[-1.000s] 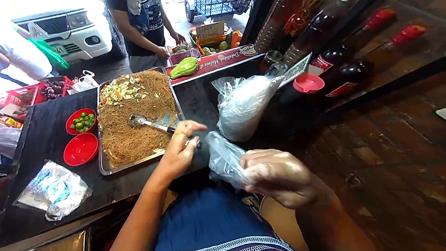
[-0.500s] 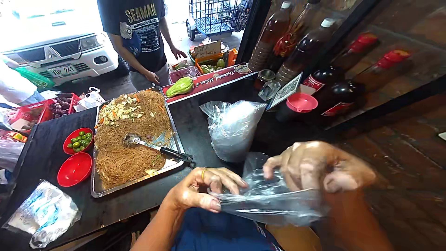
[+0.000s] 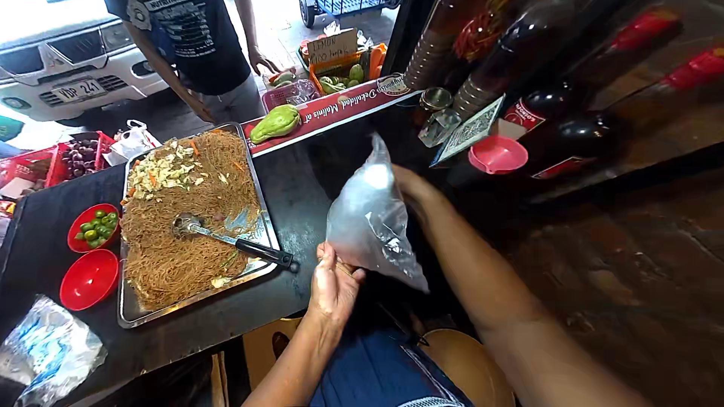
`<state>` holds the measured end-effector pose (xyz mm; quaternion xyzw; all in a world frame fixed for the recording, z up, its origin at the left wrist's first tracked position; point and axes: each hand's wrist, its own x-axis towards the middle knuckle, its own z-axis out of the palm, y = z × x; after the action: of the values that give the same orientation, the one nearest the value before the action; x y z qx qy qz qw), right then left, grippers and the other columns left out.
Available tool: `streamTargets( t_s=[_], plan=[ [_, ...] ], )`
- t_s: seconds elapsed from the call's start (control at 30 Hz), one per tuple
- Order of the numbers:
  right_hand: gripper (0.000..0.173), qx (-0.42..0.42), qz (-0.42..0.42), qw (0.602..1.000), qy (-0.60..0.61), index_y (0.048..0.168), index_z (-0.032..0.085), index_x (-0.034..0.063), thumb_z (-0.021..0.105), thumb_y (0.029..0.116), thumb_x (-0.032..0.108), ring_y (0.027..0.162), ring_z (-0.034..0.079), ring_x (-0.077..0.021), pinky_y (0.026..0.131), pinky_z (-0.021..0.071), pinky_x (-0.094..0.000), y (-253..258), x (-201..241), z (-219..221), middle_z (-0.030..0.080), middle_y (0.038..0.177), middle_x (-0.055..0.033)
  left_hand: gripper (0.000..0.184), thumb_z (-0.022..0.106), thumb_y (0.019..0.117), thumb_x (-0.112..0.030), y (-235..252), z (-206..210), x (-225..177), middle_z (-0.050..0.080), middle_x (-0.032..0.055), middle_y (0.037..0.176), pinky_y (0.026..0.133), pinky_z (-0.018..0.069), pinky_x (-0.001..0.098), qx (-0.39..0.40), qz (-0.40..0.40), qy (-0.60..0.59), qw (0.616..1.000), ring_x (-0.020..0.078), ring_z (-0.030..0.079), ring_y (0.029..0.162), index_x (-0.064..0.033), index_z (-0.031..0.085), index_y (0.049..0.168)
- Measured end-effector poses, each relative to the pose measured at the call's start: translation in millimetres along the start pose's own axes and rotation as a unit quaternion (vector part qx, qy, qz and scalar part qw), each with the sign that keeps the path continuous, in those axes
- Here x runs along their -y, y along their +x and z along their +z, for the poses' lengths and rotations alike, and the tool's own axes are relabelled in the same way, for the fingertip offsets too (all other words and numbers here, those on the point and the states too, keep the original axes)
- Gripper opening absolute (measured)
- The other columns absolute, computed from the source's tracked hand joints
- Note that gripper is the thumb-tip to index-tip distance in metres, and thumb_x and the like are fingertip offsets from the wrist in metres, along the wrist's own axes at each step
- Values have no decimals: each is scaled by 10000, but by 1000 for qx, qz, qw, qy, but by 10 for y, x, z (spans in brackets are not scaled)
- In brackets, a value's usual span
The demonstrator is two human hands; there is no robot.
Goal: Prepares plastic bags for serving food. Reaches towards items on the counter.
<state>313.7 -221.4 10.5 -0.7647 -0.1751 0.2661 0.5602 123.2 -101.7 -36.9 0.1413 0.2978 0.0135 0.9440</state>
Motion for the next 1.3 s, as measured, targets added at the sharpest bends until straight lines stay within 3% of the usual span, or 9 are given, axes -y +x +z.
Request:
streamTargets(
  t_s=[0.1, 0.2, 0.4, 0.5, 0.63, 0.77, 1.0, 1.13, 1.3],
  plan=[
    [197, -14, 31, 999, 42, 1187, 617, 2, 545, 1030, 98, 820, 588, -53, 765, 516, -248, -97, -228, 12, 635, 939, -52, 209, 273, 1132, -235, 56, -3, 91, 662, 79, 889, 563, 562, 284, -26, 70, 116, 990, 175, 687, 718, -118, 445, 1115],
    [117, -42, 4, 994, 103, 956, 619, 70, 525, 1015, 108, 641, 554, 4, 607, 503, -211, -143, -330, 160, 578, 730, 47, 105, 361, 1074, -101, 9, -112, 172, 614, 24, 878, 644, 573, 277, -54, 186, 249, 949, 110, 649, 720, -90, 423, 1158],
    [166, -119, 18, 992, 26, 907, 639, 9, 580, 1018, 117, 721, 598, -171, 674, 522, -375, -93, -602, 341, 629, 807, -110, 1066, 813, 790, -278, -310, -299, 267, 247, 233, 1614, 1202, 347, 398, 66, 365, 513, 774, 232, 358, 1467, 70, 154, 1552],
    [181, -167, -24, 982, -82, 959, 673, -10, 562, 990, 129, 841, 679, -252, 784, 562, -457, -199, -819, 458, 684, 873, -155, 750, 919, 712, -273, -71, 27, 471, 696, 131, 1186, 1014, 552, 332, 56, 397, 521, 754, 126, 668, 1126, 114, 556, 1242],
    [246, -231, -7, 945, -231, 1086, 730, -10, 563, 996, 147, 964, 730, -333, 871, 579, -547, -606, -809, 318, 742, 1027, -185, 629, 935, 659, -102, 511, 242, 595, 722, 151, 1055, 948, 584, 356, -33, 415, 523, 743, 166, 704, 1018, 126, 608, 1147],
    [196, -333, -75, 915, -216, 1050, 739, 4, 605, 987, 133, 895, 729, -163, 836, 612, -364, -1014, -1113, -38, 751, 981, -112, 498, 904, 644, -53, 1003, 511, 758, 725, 100, 928, 815, 612, 366, 44, 395, 491, 775, 150, 711, 880, 48, 650, 1060],
    [255, -330, -81, 909, -243, 1061, 700, -74, 580, 1022, 148, 797, 681, -133, 760, 574, -273, -1595, -1321, -273, 714, 920, -182, 666, 919, 645, -235, 1976, 1202, 1036, 657, 213, 1228, 1089, 462, 469, 39, 504, 570, 647, 327, 598, 1204, 32, 666, 1200],
    [277, -319, -67, 910, -255, 1024, 694, -110, 583, 1010, 143, 727, 631, -119, 708, 523, -216, -1822, -1418, -127, 692, 861, -218, 872, 913, 710, -142, 1736, 1541, 517, 551, 264, 1418, 1155, 390, 445, 14, 384, 639, 667, 363, 513, 1341, 110, 477, 1421],
    [264, -297, -78, 914, -263, 985, 726, -70, 583, 987, 153, 722, 645, -121, 699, 522, -213, -1916, -1541, 108, 708, 849, -193, 733, 933, 618, -156, 1799, 1142, 143, 630, 250, 1235, 1041, 479, 472, -70, 477, 565, 670, 362, 588, 1190, 79, 619, 1237]
  ],
)
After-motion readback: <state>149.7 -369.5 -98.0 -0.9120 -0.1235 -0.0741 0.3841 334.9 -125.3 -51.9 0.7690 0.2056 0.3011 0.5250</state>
